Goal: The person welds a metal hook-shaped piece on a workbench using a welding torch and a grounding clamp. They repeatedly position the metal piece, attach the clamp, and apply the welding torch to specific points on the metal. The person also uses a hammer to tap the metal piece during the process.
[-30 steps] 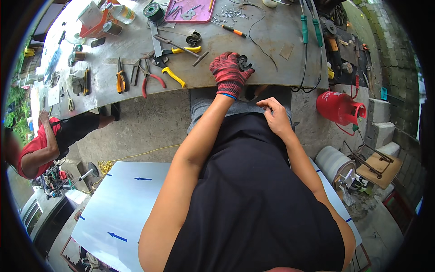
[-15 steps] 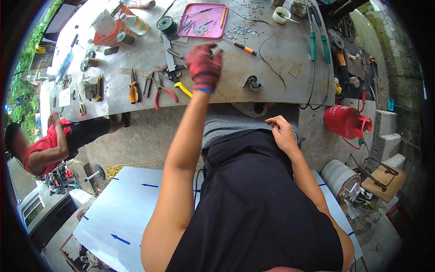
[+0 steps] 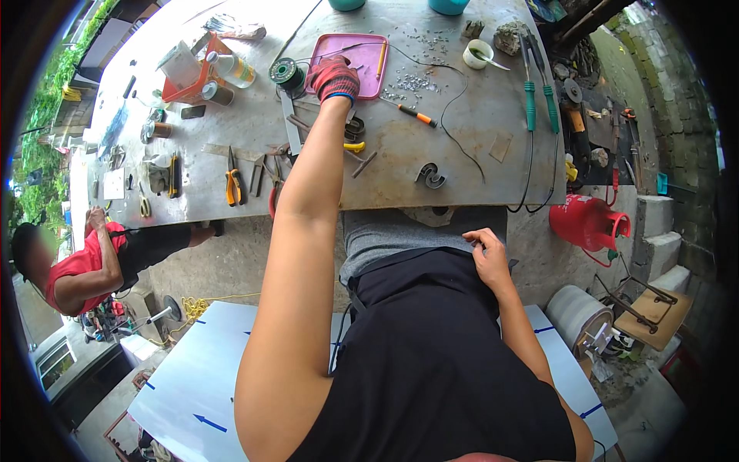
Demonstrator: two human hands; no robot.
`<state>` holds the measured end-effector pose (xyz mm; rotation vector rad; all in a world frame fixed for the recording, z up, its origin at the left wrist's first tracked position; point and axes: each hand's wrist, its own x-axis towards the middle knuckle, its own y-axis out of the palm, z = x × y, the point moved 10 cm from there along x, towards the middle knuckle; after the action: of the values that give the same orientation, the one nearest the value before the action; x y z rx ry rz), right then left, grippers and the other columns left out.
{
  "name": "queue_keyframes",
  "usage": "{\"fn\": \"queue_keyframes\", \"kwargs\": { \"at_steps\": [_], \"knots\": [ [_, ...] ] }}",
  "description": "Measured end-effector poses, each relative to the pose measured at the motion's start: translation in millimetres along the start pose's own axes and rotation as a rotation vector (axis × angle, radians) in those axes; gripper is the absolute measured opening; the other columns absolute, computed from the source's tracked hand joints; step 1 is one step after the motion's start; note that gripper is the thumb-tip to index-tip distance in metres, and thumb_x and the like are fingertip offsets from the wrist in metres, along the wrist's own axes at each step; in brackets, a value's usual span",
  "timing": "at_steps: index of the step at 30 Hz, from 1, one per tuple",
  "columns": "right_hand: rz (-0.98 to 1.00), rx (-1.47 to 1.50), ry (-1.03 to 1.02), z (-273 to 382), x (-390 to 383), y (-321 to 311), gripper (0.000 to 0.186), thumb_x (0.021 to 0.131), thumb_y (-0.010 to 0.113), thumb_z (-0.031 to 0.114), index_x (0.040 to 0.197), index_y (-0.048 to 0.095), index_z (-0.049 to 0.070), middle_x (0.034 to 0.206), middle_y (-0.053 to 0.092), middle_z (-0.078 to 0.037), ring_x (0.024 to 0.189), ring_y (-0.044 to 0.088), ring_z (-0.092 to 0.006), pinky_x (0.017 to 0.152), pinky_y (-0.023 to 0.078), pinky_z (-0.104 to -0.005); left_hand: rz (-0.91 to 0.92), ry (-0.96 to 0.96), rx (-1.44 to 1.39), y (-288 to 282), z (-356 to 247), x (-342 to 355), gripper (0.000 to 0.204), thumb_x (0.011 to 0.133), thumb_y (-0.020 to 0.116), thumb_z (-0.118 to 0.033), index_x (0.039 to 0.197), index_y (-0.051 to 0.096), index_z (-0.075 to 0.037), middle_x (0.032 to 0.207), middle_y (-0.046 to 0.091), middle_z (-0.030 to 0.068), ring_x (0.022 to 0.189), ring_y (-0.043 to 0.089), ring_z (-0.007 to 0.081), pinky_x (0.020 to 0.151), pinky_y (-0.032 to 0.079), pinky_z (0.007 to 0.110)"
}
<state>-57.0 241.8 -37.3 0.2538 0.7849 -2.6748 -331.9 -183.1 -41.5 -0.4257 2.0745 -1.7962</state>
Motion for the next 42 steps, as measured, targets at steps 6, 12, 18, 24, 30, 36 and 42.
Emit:
{"fn": "queue_keyframes", "kwargs": {
  "at_steps": [6,12,18,24,30,36,42],
  "knots": [
    [0.026,-0.01,0.036,-1.8,5.4,4.2,0.03,0.085,0.05,-0.009,0.105,0.072,-0.001,0.1,0.068,-0.012,0.087,0.066,-0.0231,0.08,0.052,-0.0333,0.06,0.108,0.005,20.0,-19.5,20.6,0.031,0.091,0.071,-0.037,0.12,0.076,-0.027,0.13,0.066,0.0146,0.124,0.061,0.0348,0.102,0.049,0.049],
    [0.055,-0.01,0.03,9.3,13.0,13.5,0.031,0.086,0.05,-0.009,0.106,0.071,0.0,0.1,0.068,-0.012,0.087,0.065,-0.0234,0.08,0.052,-0.0336,0.015,0.112,0.149,44.7,-23.8,34.4,0.024,0.093,0.067,-0.034,0.111,0.077,-0.02,0.127,0.066,0.0152,0.122,0.061,0.0377,0.103,0.047,0.05],
    [0.037,-0.01,-0.003,22.5,16.8,6.5,0.033,0.085,0.048,-0.012,0.107,0.07,-0.001,0.1,0.067,-0.013,0.089,0.066,-0.0245,0.082,0.053,-0.0344,-0.113,0.248,-0.901,-13.8,-19.5,11.7,0.017,0.098,0.067,-0.017,0.114,0.07,-0.012,0.11,0.072,0.008,0.104,0.066,0.0248,0.088,0.051,0.037],
    [-0.039,0.065,-0.178,88.4,35.7,-12.2,0.032,0.085,0.05,-0.014,0.106,0.069,0.0,0.098,0.066,-0.011,0.086,0.064,-0.0217,0.08,0.052,-0.032,0.223,0.361,-1.958,-92.9,-41.9,-115.1,0.035,0.105,0.061,-0.013,0.138,0.058,-0.003,0.105,0.067,0.0013,0.092,0.059,0.009,0.081,0.048,0.024],
    [-0.124,0.091,-0.436,177.2,46.5,-31.2,0.035,0.084,0.052,-0.016,0.109,0.068,0.002,0.098,0.066,-0.01,0.084,0.063,-0.0211,0.077,0.052,-0.0316,0.427,0.417,-2.148,-87.2,-66.8,-217.4,0.034,0.102,0.066,-0.012,0.134,0.061,-0.003,0.111,0.067,0.0058,0.1,0.064,0.0146,0.086,0.051,0.031],
    [-0.185,0.17,-0.443,186.0,45.3,-26.3,0.024,0.092,0.065,-0.002,0.115,0.067,0.006,0.1,0.068,-0.004,0.087,0.063,-0.0142,0.076,0.048,-0.0262,0.366,0.29,-2.001,-82.4,-78.4,-269.2,0.027,0.098,0.067,-0.002,0.125,0.063,-0.004,0.113,0.069,0.0061,0.1,0.067,0.015,0.089,0.054,0.031],
    [-0.044,0.637,-0.132,149.4,46.0,-10.5,0.016,0.096,0.075,0.01,0.11,0.068,0.005,0.095,0.067,0.003,0.084,0.058,-0.0043,0.075,0.048,-0.0236,0.334,0.313,-1.876,-92.6,-91.6,-291.4,0.034,0.096,0.068,0.003,0.128,0.06,-0.005,0.117,0.069,0.0054,0.107,0.068,0.0168,0.092,0.055,0.032]
  ]
}}
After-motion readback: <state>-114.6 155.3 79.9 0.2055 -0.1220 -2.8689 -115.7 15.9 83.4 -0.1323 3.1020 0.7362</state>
